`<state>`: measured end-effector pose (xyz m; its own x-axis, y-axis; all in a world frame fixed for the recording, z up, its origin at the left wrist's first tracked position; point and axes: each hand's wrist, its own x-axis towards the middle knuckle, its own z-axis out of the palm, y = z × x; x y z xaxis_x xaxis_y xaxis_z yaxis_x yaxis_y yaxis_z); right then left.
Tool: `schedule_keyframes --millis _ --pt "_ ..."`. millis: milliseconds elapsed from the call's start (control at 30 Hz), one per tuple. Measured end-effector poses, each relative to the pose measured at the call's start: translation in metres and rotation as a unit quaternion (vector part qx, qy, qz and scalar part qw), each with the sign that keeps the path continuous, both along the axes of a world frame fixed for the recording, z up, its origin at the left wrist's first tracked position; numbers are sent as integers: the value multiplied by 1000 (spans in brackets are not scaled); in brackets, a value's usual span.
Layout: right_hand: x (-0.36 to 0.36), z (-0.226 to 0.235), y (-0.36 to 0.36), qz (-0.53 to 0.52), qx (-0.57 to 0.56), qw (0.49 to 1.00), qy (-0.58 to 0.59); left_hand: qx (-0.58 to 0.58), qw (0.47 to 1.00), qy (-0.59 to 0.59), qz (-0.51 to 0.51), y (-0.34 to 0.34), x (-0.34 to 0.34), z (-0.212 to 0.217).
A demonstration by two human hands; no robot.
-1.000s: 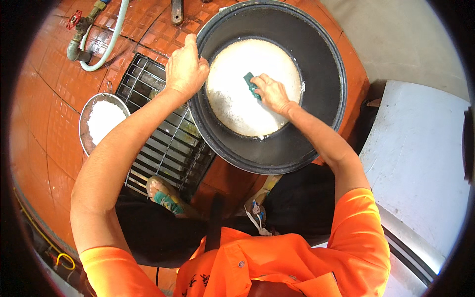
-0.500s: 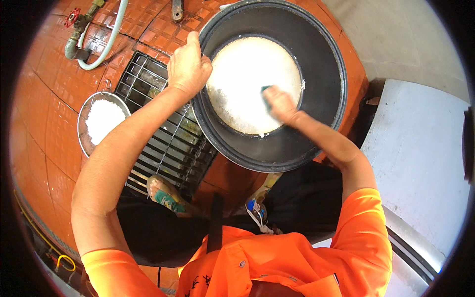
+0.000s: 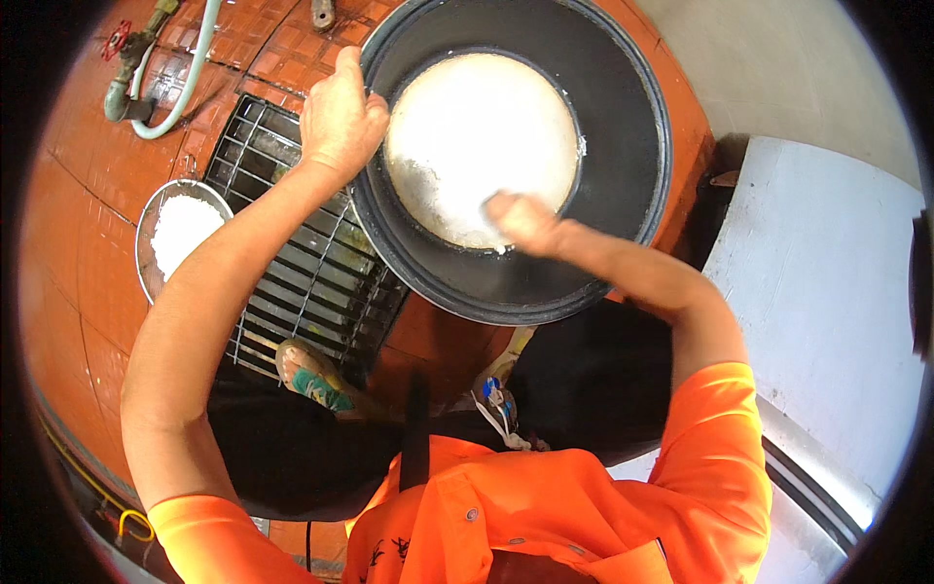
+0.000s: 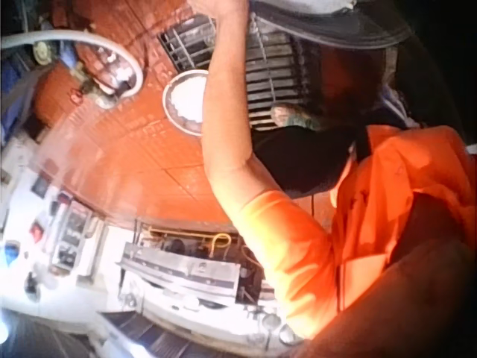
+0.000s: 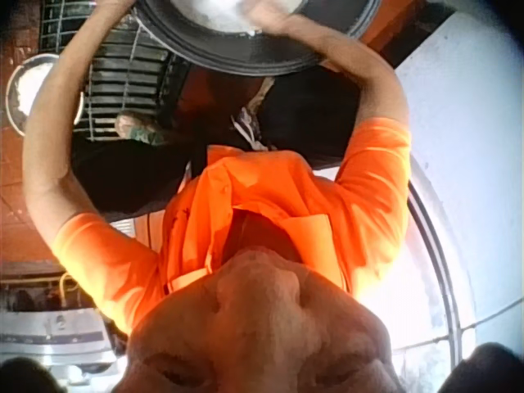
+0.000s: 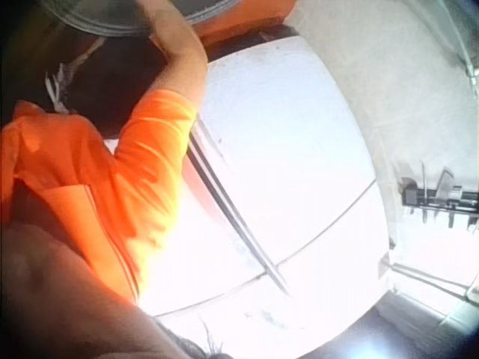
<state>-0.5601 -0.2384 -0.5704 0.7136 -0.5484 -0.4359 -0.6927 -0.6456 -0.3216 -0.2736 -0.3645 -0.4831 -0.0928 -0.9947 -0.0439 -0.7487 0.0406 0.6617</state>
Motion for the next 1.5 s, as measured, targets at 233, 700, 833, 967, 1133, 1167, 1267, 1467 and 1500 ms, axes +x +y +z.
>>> schedule_keyframes --millis 233,700,833,967,1133,1167,1267,1467,1500 --pt "7 17 -10 74 51 995 50 -23 1000 3 11 3 4 -6" --pt "128 -29 -47 -62 24 997 -28 11 999 10 32 6 0 0" --pt "98 -20 -20 102 -56 992 -42 -25 999 19 35 5 0 -4" --pt "54 11 5 132 9 989 -65 -41 999 21 27 7 -1 -11" --pt "86 -31 -33 -10 -7 1000 -11 8 999 49 12 4 -3 -1" --pt "96 -28 -57 -31 -20 999 -8 0 999 44 9 4 -2 -5" --pt "84 -13 -101 -150 -92 977 -120 -29 999 32 7 7 4 -10" --pt "73 -9 -13 44 -48 995 -80 -61 997 44 10 3 1 -15" --pt "75 -2 -2 59 -70 989 -115 -58 997 48 8 4 3 -15"
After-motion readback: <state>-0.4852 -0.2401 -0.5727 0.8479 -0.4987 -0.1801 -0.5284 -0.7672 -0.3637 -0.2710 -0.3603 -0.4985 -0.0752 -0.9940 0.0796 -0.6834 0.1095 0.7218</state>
